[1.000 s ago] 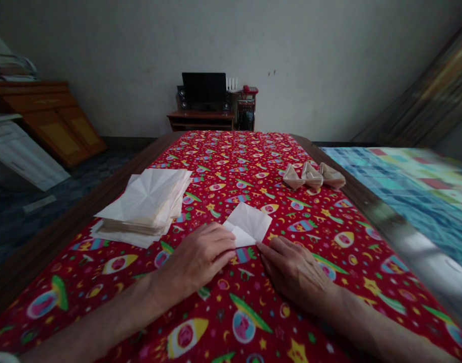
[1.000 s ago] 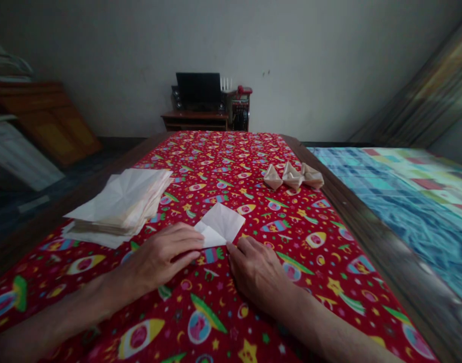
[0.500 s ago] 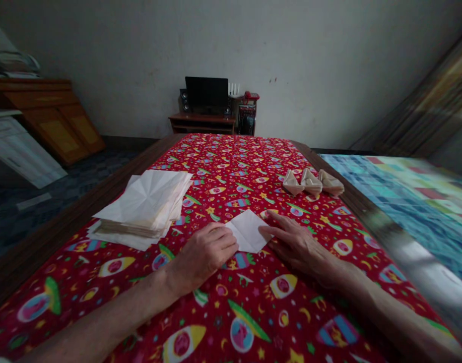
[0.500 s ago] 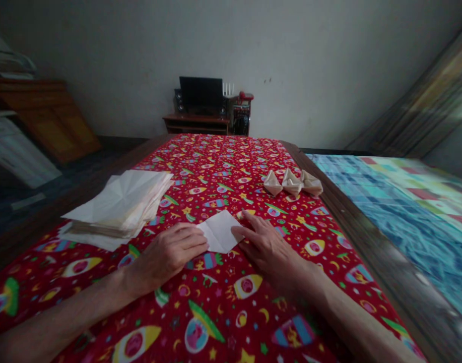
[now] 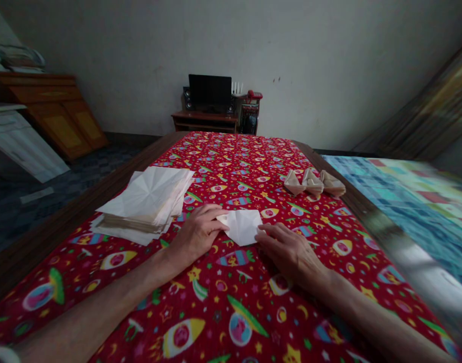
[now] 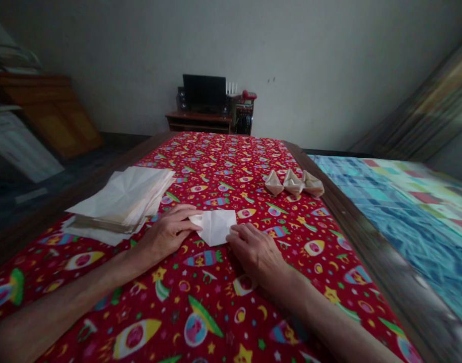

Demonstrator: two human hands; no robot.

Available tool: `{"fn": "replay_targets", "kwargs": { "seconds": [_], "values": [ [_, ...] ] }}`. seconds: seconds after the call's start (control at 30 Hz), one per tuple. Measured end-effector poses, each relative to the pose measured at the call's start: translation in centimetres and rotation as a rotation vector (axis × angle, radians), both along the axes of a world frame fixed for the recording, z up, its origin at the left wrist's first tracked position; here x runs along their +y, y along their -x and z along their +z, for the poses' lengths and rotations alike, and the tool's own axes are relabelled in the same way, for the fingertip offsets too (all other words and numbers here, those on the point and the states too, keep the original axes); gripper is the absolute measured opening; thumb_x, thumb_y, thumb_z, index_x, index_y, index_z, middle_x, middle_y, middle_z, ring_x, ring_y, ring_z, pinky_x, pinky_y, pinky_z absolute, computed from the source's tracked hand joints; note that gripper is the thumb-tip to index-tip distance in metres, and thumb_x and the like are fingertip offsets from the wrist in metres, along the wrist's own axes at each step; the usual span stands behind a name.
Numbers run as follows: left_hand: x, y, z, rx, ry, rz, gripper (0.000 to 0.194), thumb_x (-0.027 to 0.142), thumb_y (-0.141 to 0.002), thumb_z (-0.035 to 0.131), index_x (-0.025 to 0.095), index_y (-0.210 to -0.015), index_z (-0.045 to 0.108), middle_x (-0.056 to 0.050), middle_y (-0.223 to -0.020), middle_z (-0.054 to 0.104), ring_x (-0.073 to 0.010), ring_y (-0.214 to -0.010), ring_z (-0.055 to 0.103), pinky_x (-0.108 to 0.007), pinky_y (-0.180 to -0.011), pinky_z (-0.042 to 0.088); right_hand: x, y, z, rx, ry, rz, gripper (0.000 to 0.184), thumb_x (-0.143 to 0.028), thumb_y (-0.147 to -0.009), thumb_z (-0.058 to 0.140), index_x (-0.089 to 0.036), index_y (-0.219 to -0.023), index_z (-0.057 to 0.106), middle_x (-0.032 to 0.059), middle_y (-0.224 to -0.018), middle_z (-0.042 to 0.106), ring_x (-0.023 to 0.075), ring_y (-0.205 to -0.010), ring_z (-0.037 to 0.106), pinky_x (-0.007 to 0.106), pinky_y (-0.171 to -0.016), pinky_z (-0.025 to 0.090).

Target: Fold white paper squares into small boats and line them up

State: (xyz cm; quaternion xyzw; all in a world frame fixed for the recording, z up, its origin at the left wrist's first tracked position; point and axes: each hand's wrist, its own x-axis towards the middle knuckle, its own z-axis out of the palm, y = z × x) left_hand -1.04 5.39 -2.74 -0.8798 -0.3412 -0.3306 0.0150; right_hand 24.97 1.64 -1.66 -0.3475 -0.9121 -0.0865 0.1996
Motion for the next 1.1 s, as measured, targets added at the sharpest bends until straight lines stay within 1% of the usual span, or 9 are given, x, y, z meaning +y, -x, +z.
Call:
{"fn": "replay_targets", "kwargs": {
  "seconds": [0.13, 0.23, 0.3, 0.47, 0.67, 0.73, 0.87, 0.93, 1.1],
  "values": [
    [-1.9, -0.7, 0.8, 0.163, -0.011, -0.004, 0.023, 0.008, -0.087, 0.048, 0.017, -0.098, 0.067, -0.005, -0.116, 0.062, -0.0217, -0.112, 0.049, -0.042, -0.098, 0.042, -1.3, 0.8, 0.8, -0.046, -0.013, 0.075, 0.021, -0.018, -0.094, 0.040, -0.015, -0.096, 0.060, 0.0094, -0.092, 0.061, 0.0172, -0.079, 0.052, 0.027, -0.059, 0.042],
    [-3.4, -1.0, 1.0, 0.225, 0.065, -0.039, 0.025, 0.008, -0.088, 0.047, 0.015, -0.106, 0.062, -0.006, -0.115, 0.062, -0.0203, -0.107, 0.051, -0.038, -0.094, 0.046, -2.7, 1.6, 1.6, -0.088, 0.023, 0.158, 0.023, -0.018, -0.095, 0.039, -0.015, -0.089, 0.061, 0.0076, -0.084, 0.060, 0.0165, -0.073, 0.049, 0.029, -0.060, 0.041],
    [-4.0, -0.8, 1.0, 0.236, 0.118, -0.074, 0.030, 0.008, -0.088, 0.045, 0.014, -0.114, 0.058, -0.007, -0.117, 0.060, -0.0197, -0.107, 0.052, -0.036, -0.094, 0.047, -3.2, 2.1, 2.0, -0.097, 0.086, 0.211, 0.022, -0.020, -0.095, 0.040, -0.015, -0.090, 0.061, 0.0075, -0.088, 0.062, 0.0169, -0.078, 0.051, 0.031, -0.067, 0.043],
    [-4.9, 0.0, 0.7, 0.216, 0.129, -0.110, 0.046, 0.001, -0.083, 0.043, 0.017, -0.125, 0.052, -0.008, -0.127, 0.057, -0.0200, -0.118, 0.049, -0.039, -0.102, 0.043, -2.6, 1.8, 1.7, -0.031, 0.151, 0.210, 0.025, -0.022, -0.094, 0.044, -0.018, -0.116, 0.055, 0.0099, -0.114, 0.062, 0.0204, -0.106, 0.052, 0.037, -0.087, 0.044],
    [-5.6, 0.4, 0.6, 0.238, 0.141, -0.103, 0.050, -0.002, -0.080, 0.039, 0.013, -0.126, 0.051, -0.009, -0.130, 0.055, -0.0199, -0.123, 0.047, -0.039, -0.104, 0.042, -1.3, 1.4, 0.6, 0.191, 0.223, 0.268, 0.019, -0.018, -0.092, 0.045, -0.018, -0.098, 0.063, 0.0081, -0.101, 0.068, 0.0170, -0.094, 0.059, 0.032, -0.079, 0.048],
    [-5.6, 0.4, 0.6, 0.241, 0.137, -0.108, 0.049, -0.002, -0.080, 0.039, 0.012, -0.125, 0.053, -0.009, -0.129, 0.056, -0.0203, -0.123, 0.047, -0.038, -0.104, 0.043, -1.0, 1.7, 0.6, 0.299, 0.348, 0.215, 0.018, -0.018, -0.092, 0.045, -0.018, -0.092, 0.064, 0.0065, -0.093, 0.068, 0.0147, -0.087, 0.060, 0.027, -0.076, 0.048],
    [-5.7, 0.3, 0.7, 0.245, 0.126, -0.115, 0.050, -0.003, -0.078, 0.038, 0.012, -0.123, 0.055, -0.009, -0.128, 0.057, -0.0203, -0.124, 0.047, -0.038, -0.104, 0.044, -0.3, 2.3, 0.5, 0.368, 0.510, -0.051, 0.023, -0.027, -0.092, 0.048, -0.018, -0.074, 0.060, -0.0003, -0.068, 0.062, 0.0102, -0.061, 0.055, 0.020, -0.056, 0.042],
    [-5.7, 0.2, 0.7, 0.255, 0.120, -0.108, 0.051, -0.003, -0.078, 0.037, 0.012, -0.123, 0.055, -0.009, -0.128, 0.057, -0.0202, -0.123, 0.047, -0.038, -0.104, 0.044, 0.1, 2.7, 0.4, 0.349, 0.467, -0.129, 0.029, -0.031, -0.092, 0.048, -0.018, -0.068, 0.055, -0.0024, -0.061, 0.056, 0.0087, -0.053, 0.048, 0.020, -0.049, 0.035],
    [-5.9, 0.2, 0.6, 0.270, 0.098, -0.099, 0.051, -0.004, -0.076, 0.037, 0.010, -0.123, 0.055, -0.010, -0.128, 0.057, -0.0211, -0.124, 0.047, -0.038, -0.104, 0.044, 0.8, 3.3, 0.0, 0.268, 0.313, -0.174, 0.033, -0.035, -0.091, 0.047, -0.017, -0.064, 0.050, -0.0027, -0.058, 0.050, 0.0078, -0.050, 0.040, 0.021, -0.049, 0.027]
  ]
}}
